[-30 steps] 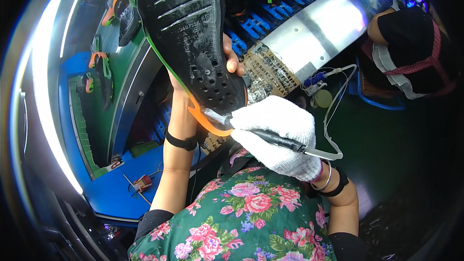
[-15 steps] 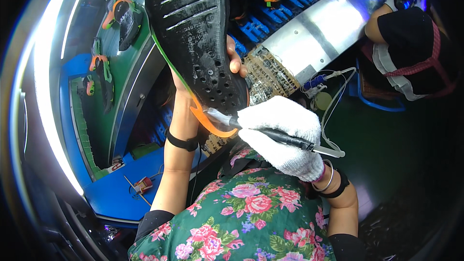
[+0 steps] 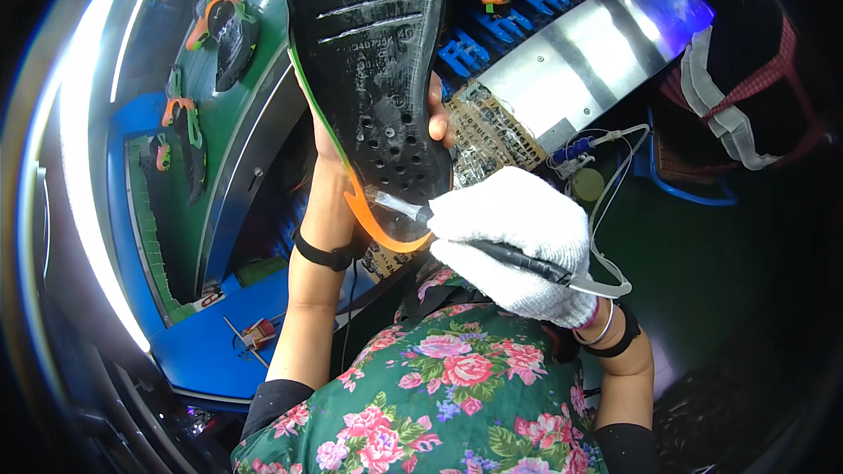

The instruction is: The person picks up a shoe sole from a conveyor belt, applies liquid to the bottom and sides with a brush, and places it back on the belt, repeating the process for a second sole.

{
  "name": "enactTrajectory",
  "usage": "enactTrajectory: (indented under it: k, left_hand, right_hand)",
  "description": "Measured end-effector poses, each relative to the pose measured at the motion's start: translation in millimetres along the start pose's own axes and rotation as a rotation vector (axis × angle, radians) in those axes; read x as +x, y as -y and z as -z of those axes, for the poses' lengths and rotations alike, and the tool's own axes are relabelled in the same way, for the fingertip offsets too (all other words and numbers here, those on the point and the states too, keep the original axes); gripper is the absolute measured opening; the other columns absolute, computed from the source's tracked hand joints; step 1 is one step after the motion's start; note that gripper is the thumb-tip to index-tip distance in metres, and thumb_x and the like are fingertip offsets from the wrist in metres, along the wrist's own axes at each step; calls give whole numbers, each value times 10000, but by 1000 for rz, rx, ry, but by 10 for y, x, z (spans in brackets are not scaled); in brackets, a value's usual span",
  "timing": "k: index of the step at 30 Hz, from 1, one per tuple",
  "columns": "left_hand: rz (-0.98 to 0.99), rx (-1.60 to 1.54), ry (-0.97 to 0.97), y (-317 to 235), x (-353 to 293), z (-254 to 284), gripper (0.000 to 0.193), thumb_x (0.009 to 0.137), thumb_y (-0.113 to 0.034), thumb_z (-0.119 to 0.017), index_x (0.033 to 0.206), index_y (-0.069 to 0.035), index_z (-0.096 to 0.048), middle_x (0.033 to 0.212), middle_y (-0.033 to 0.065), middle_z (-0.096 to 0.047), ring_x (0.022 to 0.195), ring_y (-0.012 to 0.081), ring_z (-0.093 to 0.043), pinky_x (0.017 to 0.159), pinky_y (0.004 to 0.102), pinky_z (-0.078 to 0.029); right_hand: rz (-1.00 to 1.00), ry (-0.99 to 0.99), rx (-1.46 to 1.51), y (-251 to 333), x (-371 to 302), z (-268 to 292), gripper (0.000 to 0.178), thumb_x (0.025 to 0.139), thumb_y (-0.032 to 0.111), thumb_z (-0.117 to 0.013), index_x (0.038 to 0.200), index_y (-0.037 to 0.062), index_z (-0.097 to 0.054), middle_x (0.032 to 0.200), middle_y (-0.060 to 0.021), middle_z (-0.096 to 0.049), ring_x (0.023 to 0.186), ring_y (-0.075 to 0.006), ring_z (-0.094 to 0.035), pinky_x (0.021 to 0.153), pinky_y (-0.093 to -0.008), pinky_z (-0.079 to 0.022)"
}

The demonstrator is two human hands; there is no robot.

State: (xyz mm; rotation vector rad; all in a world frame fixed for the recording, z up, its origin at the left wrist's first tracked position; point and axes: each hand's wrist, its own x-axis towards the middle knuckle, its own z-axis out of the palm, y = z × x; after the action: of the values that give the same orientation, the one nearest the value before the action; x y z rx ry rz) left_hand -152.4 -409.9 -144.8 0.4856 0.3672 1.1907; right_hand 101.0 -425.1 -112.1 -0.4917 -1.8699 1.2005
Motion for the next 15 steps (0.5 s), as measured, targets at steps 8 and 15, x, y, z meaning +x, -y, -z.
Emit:
enactTrajectory:
  k: [8, 15]
  left_hand:
    - [37, 23, -7, -26, 177, -154, 1207, 852, -970, -267, 1496, 32, -464, 1161, 278, -642, 952, 428, -700, 867, 584, -591]
    - [40, 38, -27, -30, 214, -220, 1227, 838, -980, -259, 1491, 37, -468, 1161, 285, -647, 947, 429, -707, 859, 579, -598]
  right_hand:
    - [59, 42, -3, 90, -10, 137, 257, 690, 15, -895, 918, 68, -786, 980, -118, -791, 852, -270, -741, 752, -364, -580]
    - [123, 53, -25, 121, -16, 198, 258, 699, 48, -902, 933, 94, -802, 961, -93, -795, 822, -262, -740, 740, -361, -579]
